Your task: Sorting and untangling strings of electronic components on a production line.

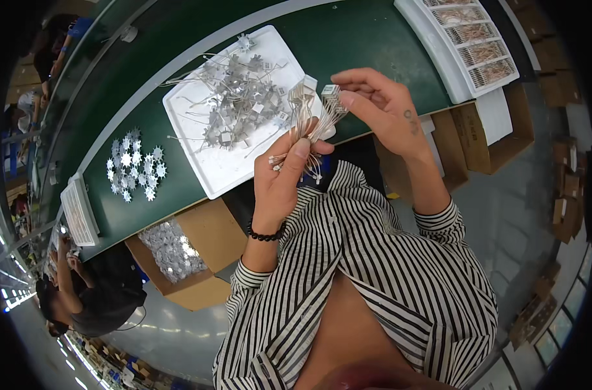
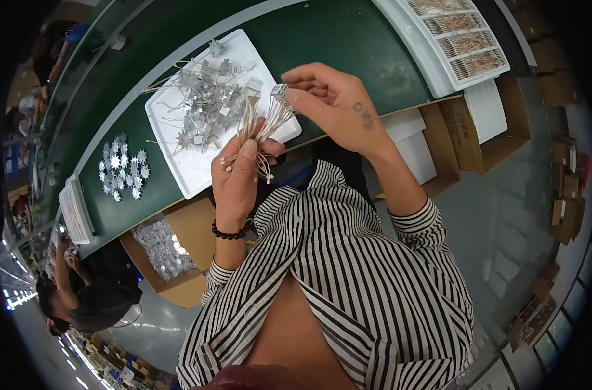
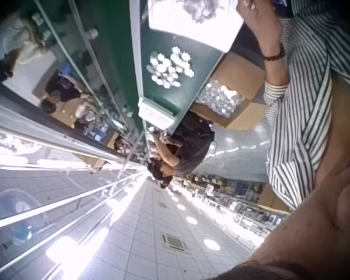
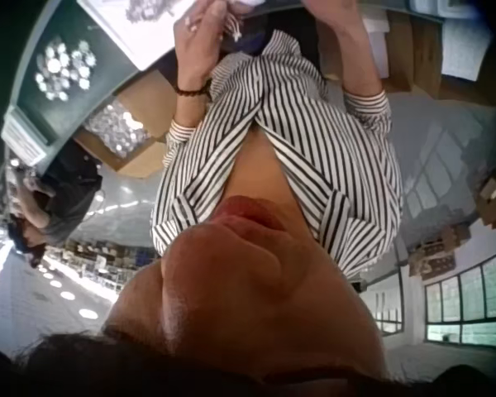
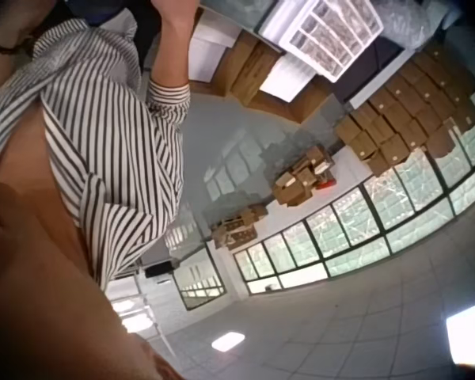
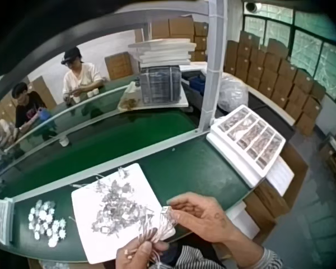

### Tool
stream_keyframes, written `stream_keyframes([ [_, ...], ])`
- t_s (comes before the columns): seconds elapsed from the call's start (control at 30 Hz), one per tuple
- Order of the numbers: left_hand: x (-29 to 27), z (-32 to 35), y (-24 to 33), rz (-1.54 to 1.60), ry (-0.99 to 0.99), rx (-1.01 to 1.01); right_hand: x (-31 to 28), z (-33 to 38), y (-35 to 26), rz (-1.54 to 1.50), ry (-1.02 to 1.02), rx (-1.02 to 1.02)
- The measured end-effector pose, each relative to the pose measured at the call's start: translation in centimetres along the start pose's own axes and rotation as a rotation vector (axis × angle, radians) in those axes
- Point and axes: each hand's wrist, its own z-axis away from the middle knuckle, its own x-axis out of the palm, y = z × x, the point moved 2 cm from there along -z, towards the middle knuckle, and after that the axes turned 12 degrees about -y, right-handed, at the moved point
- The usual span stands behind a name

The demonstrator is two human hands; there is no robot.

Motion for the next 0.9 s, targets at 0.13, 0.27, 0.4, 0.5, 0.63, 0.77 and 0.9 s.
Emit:
stream_keyframes([
  [0.13, -0.8, 0.7, 0.9, -0.002, 0.111, -0.049, 1.0, -0.6, -0.4, -0.013, -0.052, 0.093],
  [0.27, -0.1, 0.6, 2.1, -0.584, 0.031, 0.359, -0.7, 0.3, 0.9, 0.273, -0.032, 0.135],
  [0.4, 0.0, 0.0, 3.1, -0.113, 0.013, 0.256, -3.4, -0.3, 2.6, 0.513, -0.093, 0.09],
  [0.5, -0.3, 0.6, 4.2, -0.138, 0.04, 0.247, -2.2, -1.6, 2.8, 0.396, -0.092, 0.116],
  [0.63, -0.1, -0.2, 3.6, -0.211, 0.038, 0.329, -2.3, -1.7, 2.6, 0.294, -0.021, 0.113],
  [0.77, 0.0, -1.2, 3.4, -0.23, -0.013, 0.33, -4.3, -1.1, 3.5, 0.392, 0.019, 0.13],
  [0.9, 0.4, -2.1, 3.4, -0.162, -0.1, 0.167, -5.9, 0.1, 3.9, 0.519, 0.09, 0.132],
])
